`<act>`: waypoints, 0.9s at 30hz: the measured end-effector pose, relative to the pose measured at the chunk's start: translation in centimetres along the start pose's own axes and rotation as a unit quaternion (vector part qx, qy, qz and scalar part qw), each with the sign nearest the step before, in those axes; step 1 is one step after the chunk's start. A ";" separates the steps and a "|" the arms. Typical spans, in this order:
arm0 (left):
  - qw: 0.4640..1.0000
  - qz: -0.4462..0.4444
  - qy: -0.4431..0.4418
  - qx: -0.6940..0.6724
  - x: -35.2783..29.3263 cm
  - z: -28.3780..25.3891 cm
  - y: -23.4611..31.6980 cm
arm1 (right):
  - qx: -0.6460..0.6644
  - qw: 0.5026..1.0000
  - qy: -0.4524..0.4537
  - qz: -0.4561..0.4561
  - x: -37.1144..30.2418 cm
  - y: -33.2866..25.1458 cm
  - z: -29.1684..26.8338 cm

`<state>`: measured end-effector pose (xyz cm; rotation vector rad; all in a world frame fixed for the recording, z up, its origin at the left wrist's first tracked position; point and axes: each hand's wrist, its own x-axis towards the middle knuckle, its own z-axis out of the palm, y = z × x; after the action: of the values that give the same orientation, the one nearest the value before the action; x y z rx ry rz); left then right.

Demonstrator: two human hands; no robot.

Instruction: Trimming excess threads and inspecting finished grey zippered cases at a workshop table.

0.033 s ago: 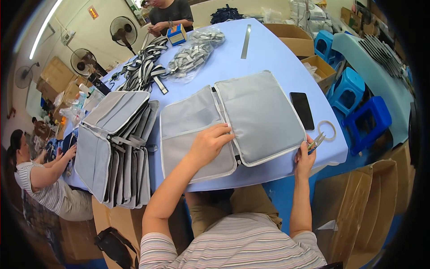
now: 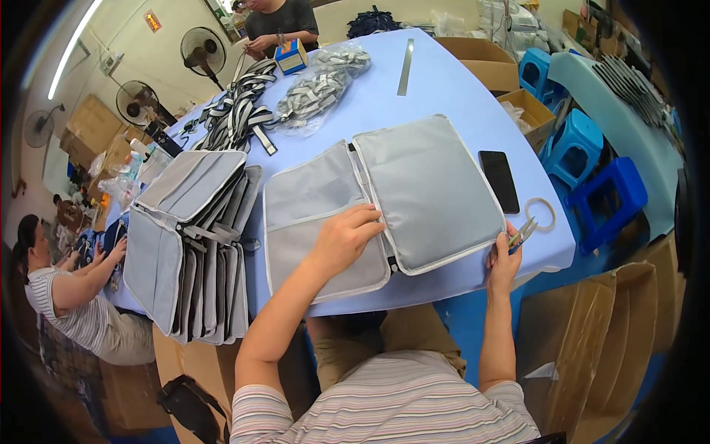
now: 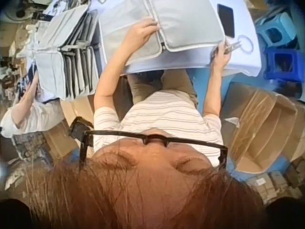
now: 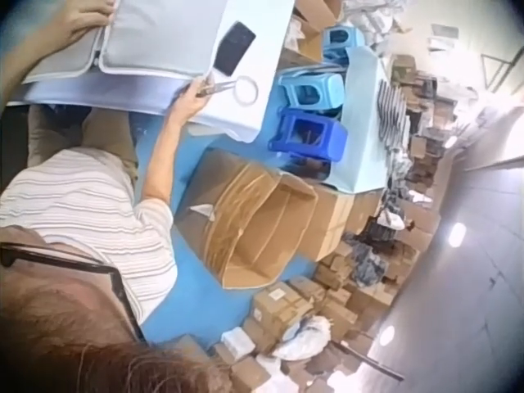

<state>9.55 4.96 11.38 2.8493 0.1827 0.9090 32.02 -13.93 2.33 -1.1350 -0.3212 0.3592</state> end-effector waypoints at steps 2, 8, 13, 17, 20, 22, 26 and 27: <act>1.000 -0.014 0.007 -0.012 0.0 0.2 0.1 | 0.006 1.000 -0.007 0.004 0.1 -0.1 -0.1; 0.997 -0.057 0.033 -0.038 -0.3 0.6 0.4 | 0.013 1.000 -0.004 0.008 0.3 0.3 -0.3; 0.992 -0.079 0.058 -0.074 -0.5 1.2 0.3 | 0.010 1.000 -0.012 0.003 0.4 0.3 -0.6; 0.977 -0.137 0.108 -0.120 -0.7 0.7 0.5 | 0.008 1.000 -0.018 0.000 0.7 0.3 -0.3; 0.959 -0.194 0.163 -0.126 -1.5 -1.5 0.6 | 0.022 1.000 -0.011 0.018 1.0 0.7 0.3; 0.949 -0.219 0.207 -0.093 -3.2 -3.8 0.6 | 0.029 0.999 -0.017 0.037 0.8 0.8 0.6; 0.882 -0.394 0.200 0.164 -10.1 -5.9 1.5 | 0.032 0.998 0.013 0.050 0.8 1.8 -1.1; 0.849 -0.465 0.186 0.170 -12.0 -5.5 1.8 | 0.010 0.998 0.040 0.047 0.9 1.6 -1.3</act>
<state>-3.27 1.81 9.37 2.2590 1.7175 1.2012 33.20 -14.03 0.37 -1.1435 -0.1937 0.3972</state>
